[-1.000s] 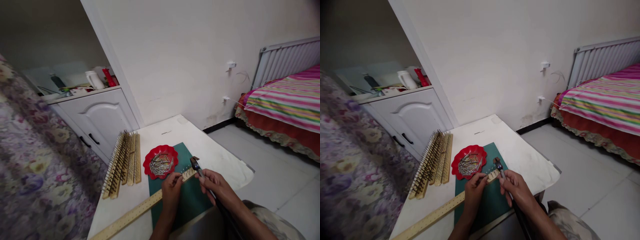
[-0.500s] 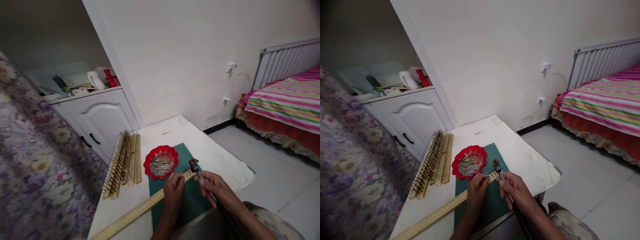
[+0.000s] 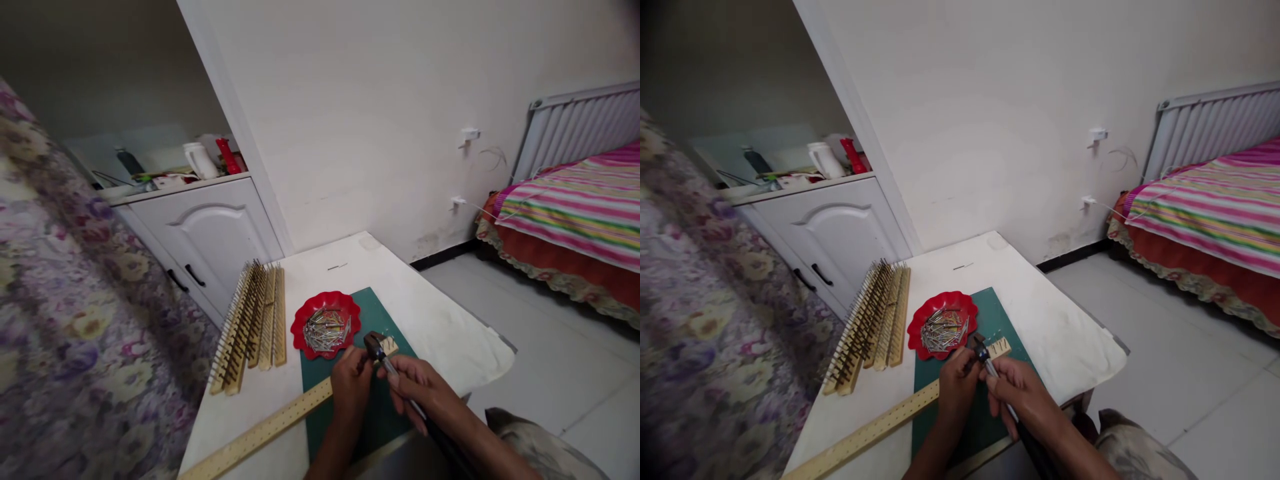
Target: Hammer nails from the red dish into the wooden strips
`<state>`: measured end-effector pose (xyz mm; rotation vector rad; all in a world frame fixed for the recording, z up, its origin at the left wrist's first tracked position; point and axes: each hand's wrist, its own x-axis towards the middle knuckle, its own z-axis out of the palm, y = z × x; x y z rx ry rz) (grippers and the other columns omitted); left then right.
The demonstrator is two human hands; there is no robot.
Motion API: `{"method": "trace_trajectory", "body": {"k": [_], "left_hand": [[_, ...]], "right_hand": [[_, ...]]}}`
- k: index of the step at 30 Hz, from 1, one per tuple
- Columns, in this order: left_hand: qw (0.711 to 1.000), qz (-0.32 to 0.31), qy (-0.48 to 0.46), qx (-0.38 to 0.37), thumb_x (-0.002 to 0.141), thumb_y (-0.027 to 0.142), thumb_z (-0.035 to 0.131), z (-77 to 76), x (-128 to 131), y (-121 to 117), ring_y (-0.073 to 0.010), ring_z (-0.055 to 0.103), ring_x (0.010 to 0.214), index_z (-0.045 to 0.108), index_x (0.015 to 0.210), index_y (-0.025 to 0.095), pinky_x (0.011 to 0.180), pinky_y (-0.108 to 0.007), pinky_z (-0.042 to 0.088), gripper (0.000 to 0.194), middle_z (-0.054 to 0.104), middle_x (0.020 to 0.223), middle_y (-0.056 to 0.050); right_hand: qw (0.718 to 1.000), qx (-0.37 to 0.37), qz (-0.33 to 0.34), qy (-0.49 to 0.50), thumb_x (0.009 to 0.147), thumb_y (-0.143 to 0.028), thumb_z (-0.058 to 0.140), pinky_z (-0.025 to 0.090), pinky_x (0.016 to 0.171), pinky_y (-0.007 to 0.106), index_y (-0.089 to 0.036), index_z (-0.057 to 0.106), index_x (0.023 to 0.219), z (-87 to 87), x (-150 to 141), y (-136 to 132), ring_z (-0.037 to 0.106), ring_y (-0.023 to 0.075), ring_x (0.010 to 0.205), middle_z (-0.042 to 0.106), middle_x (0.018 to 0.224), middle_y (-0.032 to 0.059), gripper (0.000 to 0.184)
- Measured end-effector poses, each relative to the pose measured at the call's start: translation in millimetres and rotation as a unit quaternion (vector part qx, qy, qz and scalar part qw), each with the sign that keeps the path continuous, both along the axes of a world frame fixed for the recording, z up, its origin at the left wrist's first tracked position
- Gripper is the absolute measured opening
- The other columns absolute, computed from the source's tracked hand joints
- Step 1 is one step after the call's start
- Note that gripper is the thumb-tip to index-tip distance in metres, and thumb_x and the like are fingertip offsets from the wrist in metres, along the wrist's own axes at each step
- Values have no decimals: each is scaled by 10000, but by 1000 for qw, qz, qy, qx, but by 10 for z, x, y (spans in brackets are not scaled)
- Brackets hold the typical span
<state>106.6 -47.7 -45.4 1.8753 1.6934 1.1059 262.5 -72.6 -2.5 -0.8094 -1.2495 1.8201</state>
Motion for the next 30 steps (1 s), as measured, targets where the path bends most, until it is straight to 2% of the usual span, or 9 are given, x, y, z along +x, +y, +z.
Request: {"method": "trace_trajectory", "body": {"k": [8, 13, 23, 27, 30], "left_hand": [[1000, -3, 1, -1, 768, 201, 484, 21, 7, -6, -111, 486, 607, 597, 661, 171, 558, -214, 304, 159, 510, 658, 14], [1000, -2, 2, -2, 760, 170, 474, 22, 15, -1, -114, 492, 611, 603, 668, 170, 561, -218, 307, 158, 513, 659, 11], [1000, -19, -15, -1, 792, 209, 491, 68, -3, -80, -130, 532, 648, 637, 760, 174, 593, -226, 374, 153, 573, 722, -13], [999, -32, 19, 4, 813, 213, 479, 129, -133, -211, -135, 541, 661, 628, 795, 188, 609, -234, 396, 152, 585, 756, -18], [996, -21, 79, 18, 827, 230, 477, 130, -363, -347, -166, 563, 758, 618, 833, 202, 689, -276, 431, 145, 600, 809, -33]], "right_hand": [[1000, 9, -10, -14, 759, -515, 586, 221, 259, 143, -156, 528, 867, 90, -12, -3, 390, 37, 222, 576, 482, -68, 379], [1000, 9, -2, -26, 765, -506, 585, 205, 259, 138, -155, 522, 870, 56, -15, -7, 384, 31, 224, 576, 485, -69, 371], [999, 24, -33, -23, 771, -496, 579, 185, 277, 146, -173, 521, 894, 49, 106, 12, 365, 27, 227, 571, 497, -74, 350], [999, 24, -37, -19, 781, -492, 573, 178, 282, 149, -177, 507, 873, 57, 133, 12, 369, 27, 231, 571, 504, -71, 335], [999, 28, -40, -19, 784, -499, 566, 165, 286, 154, -178, 503, 865, 83, 140, 2, 365, 25, 231, 571, 506, -69, 337]]}}
